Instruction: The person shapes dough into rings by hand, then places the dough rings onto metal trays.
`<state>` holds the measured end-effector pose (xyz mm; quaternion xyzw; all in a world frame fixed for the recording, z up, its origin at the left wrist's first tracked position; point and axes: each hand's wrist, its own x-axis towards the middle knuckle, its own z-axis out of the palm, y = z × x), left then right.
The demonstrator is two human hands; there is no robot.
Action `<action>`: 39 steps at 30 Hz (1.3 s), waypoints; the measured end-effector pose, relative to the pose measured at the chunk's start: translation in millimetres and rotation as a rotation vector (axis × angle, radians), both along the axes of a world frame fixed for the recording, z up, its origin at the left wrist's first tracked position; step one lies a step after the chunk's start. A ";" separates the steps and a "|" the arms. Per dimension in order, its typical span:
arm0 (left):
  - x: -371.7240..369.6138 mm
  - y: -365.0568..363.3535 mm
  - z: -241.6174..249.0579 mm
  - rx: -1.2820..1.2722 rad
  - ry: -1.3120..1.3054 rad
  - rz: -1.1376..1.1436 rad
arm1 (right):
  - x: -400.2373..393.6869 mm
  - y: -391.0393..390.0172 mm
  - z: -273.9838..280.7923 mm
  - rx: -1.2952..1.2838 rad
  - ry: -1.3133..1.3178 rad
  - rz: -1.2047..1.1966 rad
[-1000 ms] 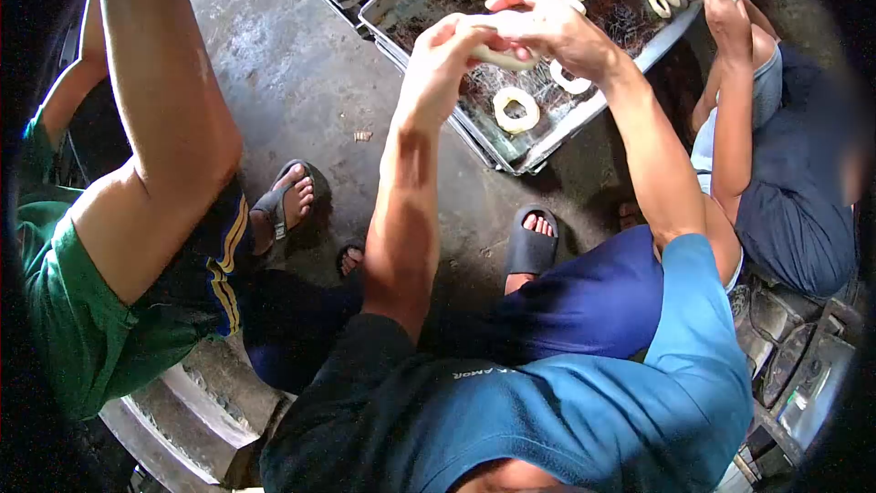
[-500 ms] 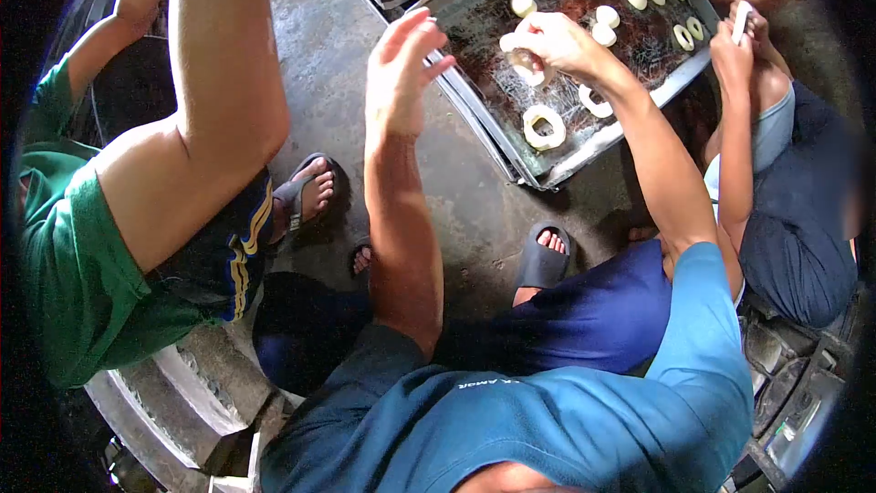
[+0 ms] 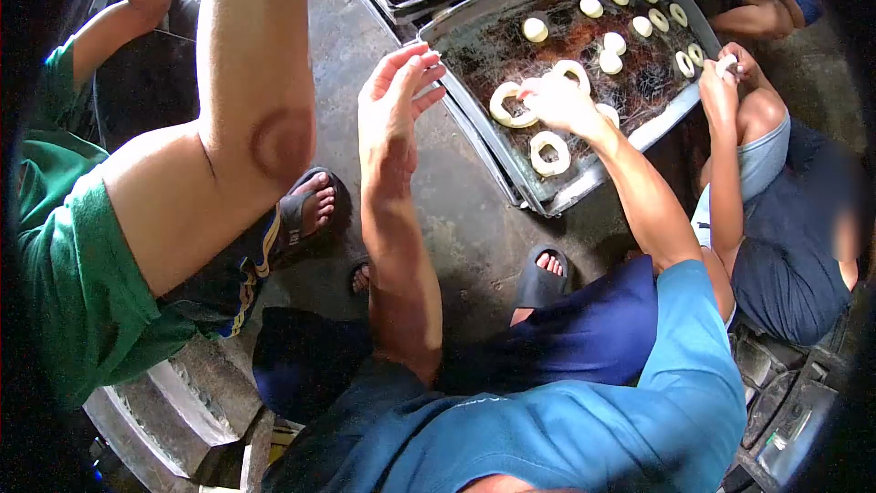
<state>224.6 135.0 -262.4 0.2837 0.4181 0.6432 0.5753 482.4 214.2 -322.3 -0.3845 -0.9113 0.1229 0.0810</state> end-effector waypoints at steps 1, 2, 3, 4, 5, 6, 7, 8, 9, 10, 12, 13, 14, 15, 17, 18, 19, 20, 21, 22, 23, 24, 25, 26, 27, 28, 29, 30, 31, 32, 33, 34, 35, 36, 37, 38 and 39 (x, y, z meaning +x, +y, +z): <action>1.0 2.9 -0.7 0.002 0.001 -0.002 | -1.9 -4.2 -0.8 0.024 -0.095 0.081; 3.5 5.3 -0.4 -0.004 -0.006 -0.002 | 0.8 -10.1 -2.7 -0.338 0.361 0.123; 5.9 7.3 0.2 -0.009 -0.014 -0.002 | 2.7 -3.8 -3.9 -0.336 0.361 0.122; 8.0 8.0 1.1 -0.007 -0.013 -0.004 | 4.4 7.6 -4.4 -0.321 0.214 0.094; 10.3 7.4 2.5 -0.008 -0.005 -0.017 | 4.5 19.7 -2.2 -0.305 0.068 0.066; 12.9 6.1 4.4 -0.009 0.003 -0.031 | 5.1 34.8 2.3 -0.272 0.093 -0.123; 15.8 4.6 6.5 -0.007 0.004 -0.033 | 4.5 49.7 10.4 -0.238 0.117 -0.312; 19.3 2.2 8.3 -0.017 0.020 -0.042 | 4.5 61.3 16.6 -0.185 0.147 -0.457; 22.0 1.7 10.6 -0.018 0.039 -0.051 | 3.9 74.7 24.5 -0.123 0.182 -0.602; 23.5 1.2 11.1 -0.026 0.028 -0.059 | 6.4 90.5 21.2 -0.082 0.151 -0.651; 25.8 -1.0 14.6 -0.035 0.036 -0.059 | 24.5 130.7 -28.4 -0.017 0.056 -0.658; 27.0 -2.2 15.3 -0.032 0.043 -0.056 | 18.2 132.3 -32.1 -0.032 0.045 -0.674; 28.1 -3.0 15.5 -0.033 0.038 -0.056 | 9.7 126.7 -23.1 -0.034 0.114 -0.646; 30.1 -3.9 11.4 -0.037 0.020 -0.063 | 3.6 113.1 -13.2 -0.042 0.173 -0.617; 35.5 -6.7 6.7 -0.025 0.016 -0.058 | -7.1 87.6 -3.0 -0.141 0.314 -0.556; 39.6 -7.2 5.2 -0.036 0.007 -0.049 | -11.1 75.2 -0.4 -0.240 0.455 -0.501; 44.9 -7.3 2.8 -0.052 -0.005 -0.044 | -20.5 54.7 17.2 -0.301 0.502 -0.482; 51.2 -4.4 -6.4 -0.060 0.046 -0.009 | -25.4 34.5 30.4 -0.490 0.674 -0.450; 60.2 -3.9 -9.4 -0.074 0.105 0.023 | -27.8 15.6 41.9 -0.680 0.843 -0.414; 69.4 -3.5 -13.4 -0.085 0.090 -0.001 | -28.7 -3.2 60.0 -0.706 0.856 -0.390; 79.1 -2.6 -15.6 -0.093 0.074 -0.034 | -27.2 -20.2 77.1 -0.726 0.872 -0.372; 84.5 -3.6 -10.4 0.009 0.005 -0.138 | -23.9 -34.5 85.8 -0.721 0.956 -0.365; 92.1 -4.2 -9.3 0.007 -0.001 -0.148 | -17.8 -41.1 83.2 -0.667 0.985 -0.357; 99.9 -3.0 -7.0 0.063 0.018 -0.132 | -9.9 -47.1 84.7 -0.656 1.009 -0.351; 108.5 -3.5 -3.8 0.119 0.035 -0.116 | -3.2 -55.2 86.9 -0.644 1.033 -0.346; 117.1 -5.8 4.0 0.167 0.020 -0.091 | 0.5 -63.8 98.4 -0.660 1.006 -0.348; 125.8 -9.1 7.3 0.171 0.018 -0.094 | 6.7 -63.1 92.6 -0.660 0.990 -0.348; 135.9 -12.7 10.4 0.166 -0.002 -0.109 | 14.2 -62.0 100.2 -0.648 0.984 -0.341; 146.0 -16.9 13.4 0.160 -0.022 -0.124 | 20.7 -61.3 112.4 -0.636 0.978 -0.333; 156.7 -23.2 19.5 0.177 -0.057 -0.129 | 24.2 -61.1 127.6 -0.538 0.940 -0.355; 163.7 -28.1 26.2 0.229 0.161 -0.194 | 28.5 -59.4 139.4 -0.505 0.986 -0.360; 169.3 -38.0 40.8 0.210 0.225 -0.235 | 32.3 -55.9 144.9 -0.467 1.044 -0.382; 174.2 -46.7 53.2 0.190 0.289 -0.275 | 35.9 -54.6 149.7 -0.429 1.102 -0.404; 179.9 -44.9 40.2 0.297 0.102 -0.196 | 39.8 -58.9 150.8 -0.303 0.905 -0.416; 174.4 -45.1 38.9 0.270 0.061 -0.081 | 41.1 -63.9 139.0 -0.215 0.751 -0.365; 159.2 -46.0 44.1 0.300 -0.193 -0.081 | 50.1 -69.8 114.2 -0.151 0.561 -0.216; 145.6 -47.8 51.4 0.328 -0.448 -0.081 | 60.0 -76.3 97.3 -0.087 0.370 -0.069</action>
